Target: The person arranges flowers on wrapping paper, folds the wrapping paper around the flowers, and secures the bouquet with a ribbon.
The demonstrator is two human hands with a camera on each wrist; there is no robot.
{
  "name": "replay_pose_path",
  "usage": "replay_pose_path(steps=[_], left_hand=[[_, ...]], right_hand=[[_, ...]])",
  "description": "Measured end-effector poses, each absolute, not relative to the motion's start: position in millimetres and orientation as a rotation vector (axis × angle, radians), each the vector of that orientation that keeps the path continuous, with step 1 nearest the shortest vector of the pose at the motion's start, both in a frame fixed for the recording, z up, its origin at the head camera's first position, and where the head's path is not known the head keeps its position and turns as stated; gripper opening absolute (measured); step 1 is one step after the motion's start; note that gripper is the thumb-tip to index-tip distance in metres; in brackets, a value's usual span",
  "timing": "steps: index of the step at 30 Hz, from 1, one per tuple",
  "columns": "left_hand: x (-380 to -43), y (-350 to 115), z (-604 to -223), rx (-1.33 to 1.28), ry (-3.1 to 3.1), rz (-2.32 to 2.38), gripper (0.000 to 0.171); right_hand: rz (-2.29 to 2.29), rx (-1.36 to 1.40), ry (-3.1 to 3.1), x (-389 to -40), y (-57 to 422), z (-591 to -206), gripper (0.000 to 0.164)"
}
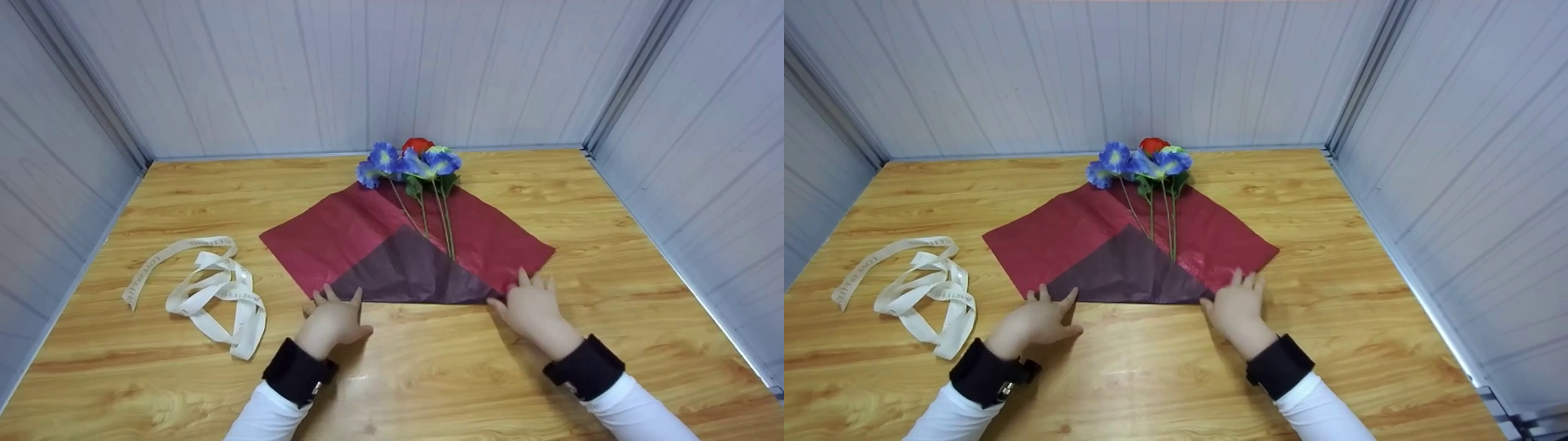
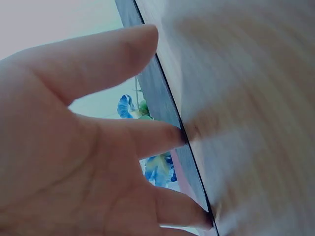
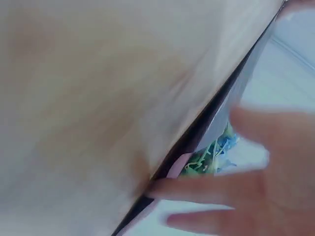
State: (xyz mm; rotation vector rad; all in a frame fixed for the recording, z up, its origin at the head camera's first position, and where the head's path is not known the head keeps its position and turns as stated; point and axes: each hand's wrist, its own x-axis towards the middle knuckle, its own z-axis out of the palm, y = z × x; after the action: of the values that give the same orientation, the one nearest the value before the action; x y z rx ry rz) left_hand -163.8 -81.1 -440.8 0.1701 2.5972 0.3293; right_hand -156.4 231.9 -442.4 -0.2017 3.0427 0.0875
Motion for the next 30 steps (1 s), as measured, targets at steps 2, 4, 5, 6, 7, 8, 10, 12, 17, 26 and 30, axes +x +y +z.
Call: replay_pose_path(steps=[2,4,5,6,7,8,10,12,17,26,30], left_hand=[[-163.8,-80.8,-440.4,0.183,2.646,0.325,0.073],[-163.9,-80.8,-441.3,0.195,2.705,0.325,0.071],[-164.3,-80.9,-442.0,0.196,2.736,0.332,0.072],[-165.2,-81.6,-443.3,0.193,2.764,0.349,0.075],[-166.6,-82.6,-445.0,0.186,2.790,0.381,0.077],[-168.4,-84.5,-446.7,0.178,2.812,0.413,0.080],[-173.3,-90.1,-451.7,0.151,2.854,0.486,0.087],[-178.4,-97.8,-456.8,0.119,2.870,0.564,0.093],[-188.7,-116.3,-464.0,0.035,2.868,0.655,0.093],[-196.1,-119.3,-461.7,-0.045,2.962,0.724,0.075],[-196.2,-115.5,-461.7,-0.103,3.093,0.848,0.085]], right_hand=[[0.011,-0.239,3.192,-162.9,221.4,-444.9,0.055],[-0.064,-0.386,3.257,-170.0,210.1,-448.5,0.053],[-0.097,-0.496,3.254,-173.3,204.7,-450.1,0.052],[-0.123,-0.600,3.232,-176.7,199.8,-451.6,0.050],[-0.154,-0.708,3.198,-180.1,195.5,-452.9,0.047],[-0.184,-0.799,3.151,-183.8,191.7,-454.3,0.044],[-0.222,-0.933,3.058,-190.3,186.0,-456.9,0.039],[-0.239,-0.968,2.997,-195.2,182.9,-458.8,0.036],[-0.189,-0.932,2.923,-200.4,181.7,-462.9,0.039],[-0.192,-0.869,2.885,-200.5,178.8,-463.4,0.043],[-0.203,-0.843,2.855,-201.2,176.7,-463.6,0.043]])
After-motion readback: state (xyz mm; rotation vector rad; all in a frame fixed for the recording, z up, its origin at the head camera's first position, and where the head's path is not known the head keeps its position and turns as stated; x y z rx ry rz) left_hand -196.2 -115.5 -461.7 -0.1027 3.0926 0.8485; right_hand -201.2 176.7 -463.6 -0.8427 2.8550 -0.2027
